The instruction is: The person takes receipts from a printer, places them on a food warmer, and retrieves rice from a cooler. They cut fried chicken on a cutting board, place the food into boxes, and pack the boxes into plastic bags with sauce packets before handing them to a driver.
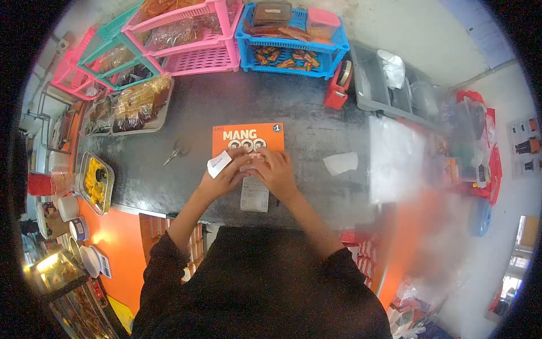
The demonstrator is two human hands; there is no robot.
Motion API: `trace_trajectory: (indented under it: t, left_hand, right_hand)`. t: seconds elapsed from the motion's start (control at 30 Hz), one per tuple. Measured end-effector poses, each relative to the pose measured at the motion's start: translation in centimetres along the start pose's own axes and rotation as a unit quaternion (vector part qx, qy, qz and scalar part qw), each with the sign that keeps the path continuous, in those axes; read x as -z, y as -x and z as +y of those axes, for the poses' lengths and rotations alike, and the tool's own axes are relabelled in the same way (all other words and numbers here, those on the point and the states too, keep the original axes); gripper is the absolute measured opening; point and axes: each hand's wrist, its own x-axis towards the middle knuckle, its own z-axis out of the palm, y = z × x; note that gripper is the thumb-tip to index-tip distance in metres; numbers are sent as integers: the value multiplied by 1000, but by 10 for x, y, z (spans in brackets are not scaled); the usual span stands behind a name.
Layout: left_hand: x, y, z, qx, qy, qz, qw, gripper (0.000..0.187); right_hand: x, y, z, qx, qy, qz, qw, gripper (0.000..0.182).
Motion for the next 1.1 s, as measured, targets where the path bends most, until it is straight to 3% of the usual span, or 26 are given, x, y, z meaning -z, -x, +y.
trace_trajectory:
  t: [0.07, 0.17, 0.2, 0.27, 0.3, 0.37, 0.43, 0.47, 0.5, 0.53, 0.57, 0.6, 0.67, 0.7, 0.77, 0.8, 0.87, 1.0, 1.03, 1.1]
  left_hand:
    - [-7, 3, -11, -29, 10, 24, 999, 38]
    - [-13, 8, -22, -64, 15, 39, 997, 37]
    - [-13, 8, -24, -72, 13, 33, 997, 35]
    - [-13, 9, -27, -98, -5, 38, 994, 31]
    - [-12, 9, -28, -123, -22, 42, 991, 28]
    - [-11, 8, -26, -118, -40, 31, 992, 29]
    - [-2, 4, -14, -111, -61, 17, 992, 29]
    - [6, -2, -2, 95, 152, -39, 983, 32]
    - [12, -6, 4, 290, 351, -90, 886, 34]
    - [8, -3, -4, 290, 350, -89, 886, 34]
    - [-2, 2, -17, 89, 169, -41, 981, 39]
    - [-2, 1, -19, -119, -27, 11, 992, 43]
    - [-5, 5, -13, -87, -47, 4, 995, 42]
    - [-4, 5, -8, -58, -64, -6, 996, 41]
    - [-11, 8, -11, -58, -119, -13, 991, 42]
    - [-15, 9, -12, -58, -173, -20, 983, 43]
    - [-17, 7, -13, -77, -235, -24, 969, 45]
    - [-8, 5, -2, -84, -406, -55, 908, 50]
    - [-11, 6, -5, -83, -404, -54, 909, 50]
    - [-19, 8, -15, -65, -224, -50, 971, 51]
  right_hand:
    - [1, -2, 0, -30, -21, 86, 996, 48]
    - [8, 4, 15, -24, -17, 33, 999, 65]
    - [10, 8, 19, -24, -16, 33, 999, 65]
    - [12, 14, 23, -65, -169, 52, 982, 68]
    - [13, 12, 13, -64, -168, 52, 982, 68]
    - [11, 3, -14, -150, -159, 146, 965, 67]
    - [1, 0, -17, -172, -136, 151, 964, 65]
    - [-3, -2, -19, -195, -113, 159, 961, 64]
    - [-2, -1, -20, -196, -115, 161, 960, 64]
    - [2, 1, -17, -284, -215, 172, 919, 60]
    - [6, 3, -14, -364, -311, 177, 860, 57]
    - [9, 3, -12, -360, -311, 176, 862, 57]
    - [10, 4, -14, -260, -142, 160, 941, 37]
    - [15, -4, -21, -260, -143, 162, 941, 37]
    - [31, -31, -46, -171, -40, 86, 981, 19]
    - [32, -41, -53, -172, -39, 87, 981, 19]
    - [29, -58, -61, -318, -104, -59, 940, 28]
    - [1, -58, -50, -343, -190, -70, 917, 23]
    - [-6, -56, -44, -333, -228, -67, 912, 21]
    - [-2, -58, -46, -322, -263, -66, 907, 20]
